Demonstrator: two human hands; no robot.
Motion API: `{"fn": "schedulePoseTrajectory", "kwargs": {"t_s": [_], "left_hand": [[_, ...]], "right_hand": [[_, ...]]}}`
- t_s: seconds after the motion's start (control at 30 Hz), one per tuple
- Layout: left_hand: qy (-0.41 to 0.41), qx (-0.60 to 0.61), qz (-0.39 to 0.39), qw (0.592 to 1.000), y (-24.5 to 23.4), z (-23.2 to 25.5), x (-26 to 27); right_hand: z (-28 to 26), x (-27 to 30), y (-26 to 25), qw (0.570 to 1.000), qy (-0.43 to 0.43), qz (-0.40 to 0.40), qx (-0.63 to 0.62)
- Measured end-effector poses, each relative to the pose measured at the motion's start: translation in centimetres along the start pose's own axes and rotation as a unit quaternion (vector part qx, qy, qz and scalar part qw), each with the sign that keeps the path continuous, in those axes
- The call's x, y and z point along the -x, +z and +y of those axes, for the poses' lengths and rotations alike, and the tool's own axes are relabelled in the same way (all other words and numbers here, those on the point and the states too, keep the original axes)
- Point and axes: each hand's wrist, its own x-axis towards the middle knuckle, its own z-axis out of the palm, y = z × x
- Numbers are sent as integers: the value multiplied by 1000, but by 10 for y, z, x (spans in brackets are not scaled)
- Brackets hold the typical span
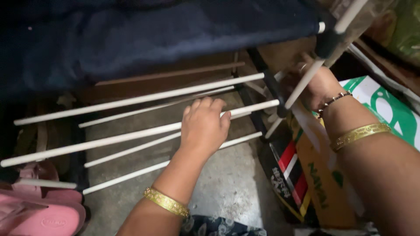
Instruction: The person removes shoes and boxes from a multi-tier shoe rack, then assembles the rack by inserting white horizontal rods into the vertical frame supports. The shoes are placed on the floor beside the rack during assembly.
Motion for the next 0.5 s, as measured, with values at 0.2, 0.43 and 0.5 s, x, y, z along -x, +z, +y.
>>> {"fn": "schedulePoseTrajectory", "kwargs": {"t_s": [0.2, 0.43, 0.5], "left_hand": [[0, 2, 12, 1000, -1, -2, -6], [10, -23, 44, 999, -1, -5, -7], [-15, -11, 8, 1000, 1, -1, -8]], "right_hand": [[-65, -18, 11, 924, -97, 259, 264], [-103, -28, 7, 899, -203, 263, 287], [-81, -38, -2, 924, -117, 264, 251]]}}
